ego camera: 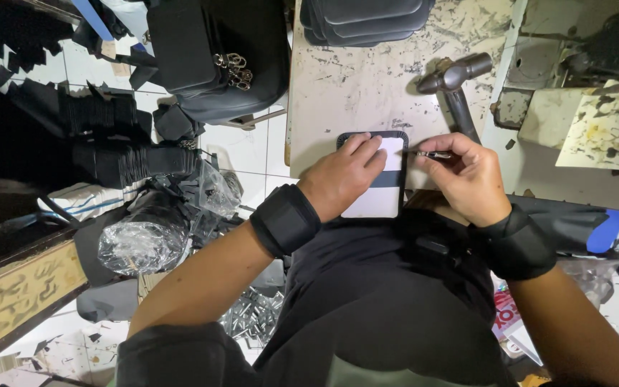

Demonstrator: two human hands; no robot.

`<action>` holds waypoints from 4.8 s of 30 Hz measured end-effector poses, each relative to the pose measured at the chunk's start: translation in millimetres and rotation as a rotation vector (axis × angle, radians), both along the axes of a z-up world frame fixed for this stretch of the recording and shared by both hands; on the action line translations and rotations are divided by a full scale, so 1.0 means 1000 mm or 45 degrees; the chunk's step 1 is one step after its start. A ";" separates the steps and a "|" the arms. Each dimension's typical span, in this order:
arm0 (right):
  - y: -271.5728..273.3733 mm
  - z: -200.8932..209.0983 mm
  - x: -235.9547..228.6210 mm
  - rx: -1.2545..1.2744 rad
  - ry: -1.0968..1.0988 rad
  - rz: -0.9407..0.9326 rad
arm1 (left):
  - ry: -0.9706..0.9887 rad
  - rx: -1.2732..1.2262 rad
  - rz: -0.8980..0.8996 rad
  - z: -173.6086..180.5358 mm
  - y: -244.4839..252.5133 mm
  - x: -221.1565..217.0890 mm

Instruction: Assembling leather pouches by aligning components and using a hammer to secure hardware.

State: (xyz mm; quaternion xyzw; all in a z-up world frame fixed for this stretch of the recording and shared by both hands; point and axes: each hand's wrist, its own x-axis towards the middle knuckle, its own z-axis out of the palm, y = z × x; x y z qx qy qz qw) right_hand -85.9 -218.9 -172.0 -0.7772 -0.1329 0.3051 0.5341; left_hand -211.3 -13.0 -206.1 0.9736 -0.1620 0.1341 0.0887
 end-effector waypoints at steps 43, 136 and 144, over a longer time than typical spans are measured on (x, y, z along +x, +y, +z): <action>-0.002 -0.034 0.007 -0.123 -0.067 0.032 | 0.094 -0.048 0.113 0.015 0.001 0.002; 0.010 -0.026 0.001 -0.268 -0.251 0.087 | 0.016 0.061 0.068 -0.011 -0.010 0.002; 0.004 -0.007 -0.005 0.150 0.049 -0.038 | 0.158 -0.185 0.144 0.011 0.006 0.012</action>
